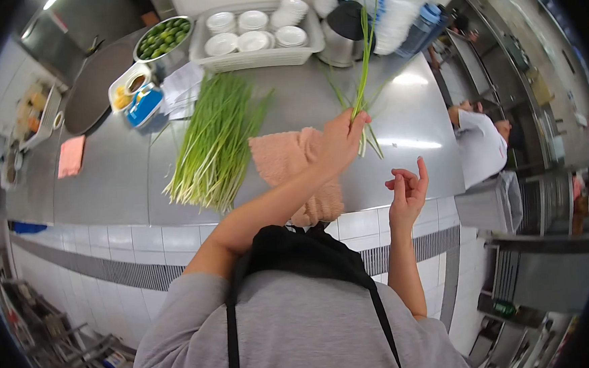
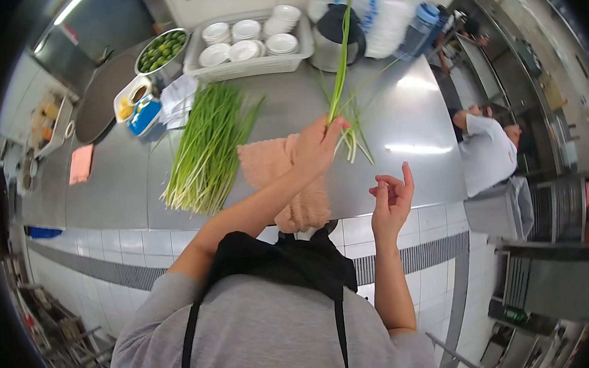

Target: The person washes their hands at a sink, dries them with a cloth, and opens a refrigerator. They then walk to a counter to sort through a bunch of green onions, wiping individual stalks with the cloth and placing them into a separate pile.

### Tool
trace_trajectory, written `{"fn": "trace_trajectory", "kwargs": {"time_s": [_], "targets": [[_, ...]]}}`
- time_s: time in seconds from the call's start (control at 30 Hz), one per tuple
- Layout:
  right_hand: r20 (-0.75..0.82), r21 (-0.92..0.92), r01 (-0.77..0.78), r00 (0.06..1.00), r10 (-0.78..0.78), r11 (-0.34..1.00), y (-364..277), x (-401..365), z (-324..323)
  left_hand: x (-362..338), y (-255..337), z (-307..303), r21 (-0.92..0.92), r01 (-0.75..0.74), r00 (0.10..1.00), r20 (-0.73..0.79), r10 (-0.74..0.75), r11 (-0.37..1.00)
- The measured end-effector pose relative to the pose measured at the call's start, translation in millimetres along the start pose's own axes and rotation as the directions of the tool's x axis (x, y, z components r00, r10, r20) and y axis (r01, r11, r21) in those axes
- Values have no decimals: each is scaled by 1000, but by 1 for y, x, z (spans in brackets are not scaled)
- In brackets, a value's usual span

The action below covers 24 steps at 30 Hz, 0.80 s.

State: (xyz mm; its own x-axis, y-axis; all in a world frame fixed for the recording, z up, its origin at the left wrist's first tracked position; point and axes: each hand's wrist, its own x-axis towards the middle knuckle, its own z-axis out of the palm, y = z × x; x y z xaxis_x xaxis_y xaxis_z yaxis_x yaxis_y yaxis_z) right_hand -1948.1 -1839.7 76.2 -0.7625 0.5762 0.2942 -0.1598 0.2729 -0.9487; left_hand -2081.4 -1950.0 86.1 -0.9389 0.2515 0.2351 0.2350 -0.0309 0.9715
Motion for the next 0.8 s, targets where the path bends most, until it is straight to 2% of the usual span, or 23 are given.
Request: {"fn": "trace_trajectory", "kwargs": {"time_s": [0.07,0.1,0.17,0.2,0.23,0.27,0.3,0.33,0.37,0.43,0.47,0.7,0.77,0.8], "targets": [[-30,-24,-22,999,21,999,5,-6,-10,9,-18,23,46,180,978,101,-184,983],[-30,-38,-37,999,36,999,6,-8,-14,9,-40,33,44,182,975,121,-186,982],[-29,22,-88,996,89,996,5,-7,-13,9,-82,52,331,-71,988,-109,113,941],[-9,91,-135,991,136,987,6,-5,-10,9,-80,51,327,-77,988,-99,115,942],[-18,91,-137,990,139,986,5,-1,-6,5,-75,39,251,-37,997,-62,55,967],[59,296,-288,957,283,911,3,4,-1,-1,-70,28,177,15,1000,-24,-11,984],[166,473,-429,901,400,770,2,8,4,-5,-60,17,178,23,1000,-23,-19,984],[254,555,-503,861,440,663,1,12,9,-6,-46,6,180,32,999,-16,-30,983],[267,551,-512,856,442,659,0,16,14,-8,-35,-3,184,43,999,-16,-41,982],[434,627,-621,780,451,470,-2,22,26,-10,-23,-20,250,17,1000,-21,-12,968],[479,633,-644,762,437,429,-3,24,31,-10,-17,-26,309,-15,1000,-8,19,951],[599,575,-717,697,394,394,-13,26,59,-23,11,-46,339,-115,989,-45,138,934],[592,502,-709,699,401,495,-11,24,65,-24,14,-51,466,-272,946,-28,322,842],[593,503,-709,699,400,494,-12,22,67,-24,13,-53,467,-273,946,-27,322,841]]}}
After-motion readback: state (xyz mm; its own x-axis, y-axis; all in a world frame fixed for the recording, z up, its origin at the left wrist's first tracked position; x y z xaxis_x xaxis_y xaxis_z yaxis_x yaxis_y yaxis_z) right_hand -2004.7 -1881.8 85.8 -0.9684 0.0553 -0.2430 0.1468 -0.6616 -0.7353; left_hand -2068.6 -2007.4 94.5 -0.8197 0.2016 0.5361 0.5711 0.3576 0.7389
